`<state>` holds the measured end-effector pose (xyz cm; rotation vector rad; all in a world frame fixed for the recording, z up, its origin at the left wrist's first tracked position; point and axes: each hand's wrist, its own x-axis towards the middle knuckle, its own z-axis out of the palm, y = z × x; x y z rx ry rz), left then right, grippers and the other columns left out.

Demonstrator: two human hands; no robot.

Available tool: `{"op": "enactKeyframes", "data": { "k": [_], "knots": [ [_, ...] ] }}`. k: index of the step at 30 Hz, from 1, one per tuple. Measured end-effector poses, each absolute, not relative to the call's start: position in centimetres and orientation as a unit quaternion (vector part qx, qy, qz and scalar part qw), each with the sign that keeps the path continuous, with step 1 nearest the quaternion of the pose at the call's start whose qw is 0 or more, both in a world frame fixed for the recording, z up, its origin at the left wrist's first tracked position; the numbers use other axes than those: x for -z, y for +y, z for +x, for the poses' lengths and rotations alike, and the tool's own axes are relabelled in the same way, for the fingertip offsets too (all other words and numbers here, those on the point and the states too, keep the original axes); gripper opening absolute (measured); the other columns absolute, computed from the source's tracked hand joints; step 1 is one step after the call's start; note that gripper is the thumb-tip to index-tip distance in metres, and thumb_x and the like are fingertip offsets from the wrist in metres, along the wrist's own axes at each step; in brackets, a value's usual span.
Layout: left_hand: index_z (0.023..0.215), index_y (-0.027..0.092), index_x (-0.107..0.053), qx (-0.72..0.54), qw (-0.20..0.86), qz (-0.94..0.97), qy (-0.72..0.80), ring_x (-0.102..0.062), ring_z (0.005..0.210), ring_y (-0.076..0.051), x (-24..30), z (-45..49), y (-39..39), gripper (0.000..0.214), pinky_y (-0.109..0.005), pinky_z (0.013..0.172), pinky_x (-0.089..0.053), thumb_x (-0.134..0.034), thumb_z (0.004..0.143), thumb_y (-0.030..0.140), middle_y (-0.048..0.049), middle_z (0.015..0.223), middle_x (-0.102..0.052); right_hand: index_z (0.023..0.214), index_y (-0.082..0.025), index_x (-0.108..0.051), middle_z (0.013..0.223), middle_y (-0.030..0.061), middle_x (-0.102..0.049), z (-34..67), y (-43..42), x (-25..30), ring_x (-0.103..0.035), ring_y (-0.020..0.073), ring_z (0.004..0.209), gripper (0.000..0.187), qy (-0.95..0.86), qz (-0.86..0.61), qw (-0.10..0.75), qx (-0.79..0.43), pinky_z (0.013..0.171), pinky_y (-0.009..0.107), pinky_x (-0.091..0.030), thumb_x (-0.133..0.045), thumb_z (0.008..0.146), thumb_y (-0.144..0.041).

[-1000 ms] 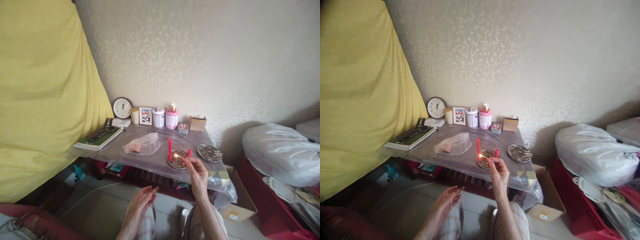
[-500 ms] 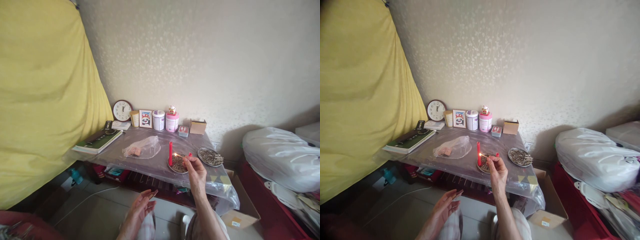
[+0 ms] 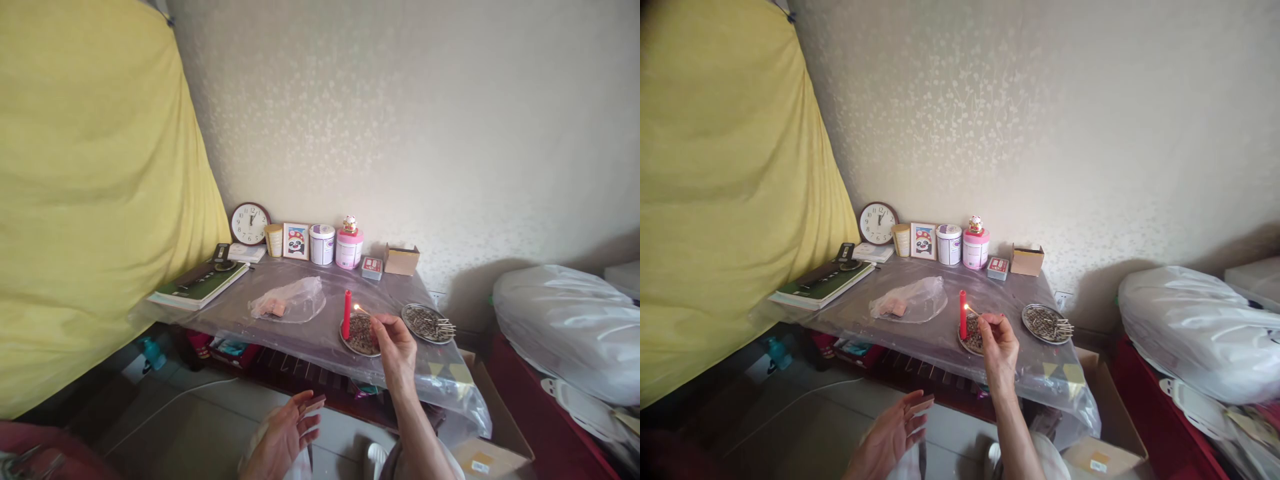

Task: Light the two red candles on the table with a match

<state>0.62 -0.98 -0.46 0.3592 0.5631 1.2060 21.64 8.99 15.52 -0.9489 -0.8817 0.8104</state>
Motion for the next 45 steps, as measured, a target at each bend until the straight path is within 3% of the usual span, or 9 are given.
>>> {"op": "enactKeyframes", "data": {
  "k": [7, 15, 26, 45],
  "knots": [
    [0.109, 0.023, -0.085, -0.546, 0.781, 0.159, 0.260, -0.075, 0.100, -0.027, 0.5, 0.4, -1.0, 0.043, -0.040, 0.093, -0.050, -0.095, 0.071, 0.041, -0.0138, 0.120, -0.085, 0.080, -0.021, -0.074, 0.068, -0.0003, -0.069, 21.4, 9.9, -15.1, -0.056, 0.0149, 0.058, 0.044, -0.424, -0.464, 0.710, -0.316, 0.052, 0.026, -0.044, -0.087, 0.068, -0.061],
    [0.109, 0.025, -0.085, -0.541, 0.782, 0.156, 0.267, -0.074, 0.102, -0.027, 1.1, 0.3, -1.0, 0.046, -0.041, 0.097, -0.048, -0.095, 0.070, 0.046, -0.0128, 0.120, -0.085, 0.082, -0.023, -0.074, 0.070, 0.0022, -0.072, 21.4, 10.7, -15.5, -0.062, 0.0196, 0.061, 0.044, -0.488, -0.506, 0.682, -0.201, 0.057, 0.030, -0.049, -0.074, 0.081, -0.067],
    [0.109, 0.025, -0.085, -0.540, 0.785, 0.159, 0.259, -0.075, 0.103, -0.028, 1.5, 0.3, -0.8, 0.041, -0.042, 0.096, -0.049, -0.094, 0.072, 0.043, -0.0120, 0.122, -0.085, 0.082, -0.023, -0.072, 0.078, 0.0041, -0.075, 21.0, 12.2, -15.7, -0.066, 0.0216, 0.069, 0.038, -0.510, -0.514, 0.671, -0.160, 0.068, 0.034, -0.053, -0.070, 0.082, -0.060],
    [0.110, 0.028, -0.085, -0.535, 0.799, 0.153, 0.226, -0.076, 0.101, -0.024, 1.3, 0.1, -0.7, 0.039, -0.037, 0.093, -0.053, -0.094, 0.074, 0.041, -0.0094, 0.121, -0.086, 0.084, -0.023, -0.071, 0.080, 0.0056, -0.076, 20.5, 13.4, -15.1, -0.065, 0.0221, 0.069, 0.033, -0.529, -0.525, 0.652, -0.135, 0.068, 0.034, -0.053, -0.064, 0.085, -0.055]
  ]
}}
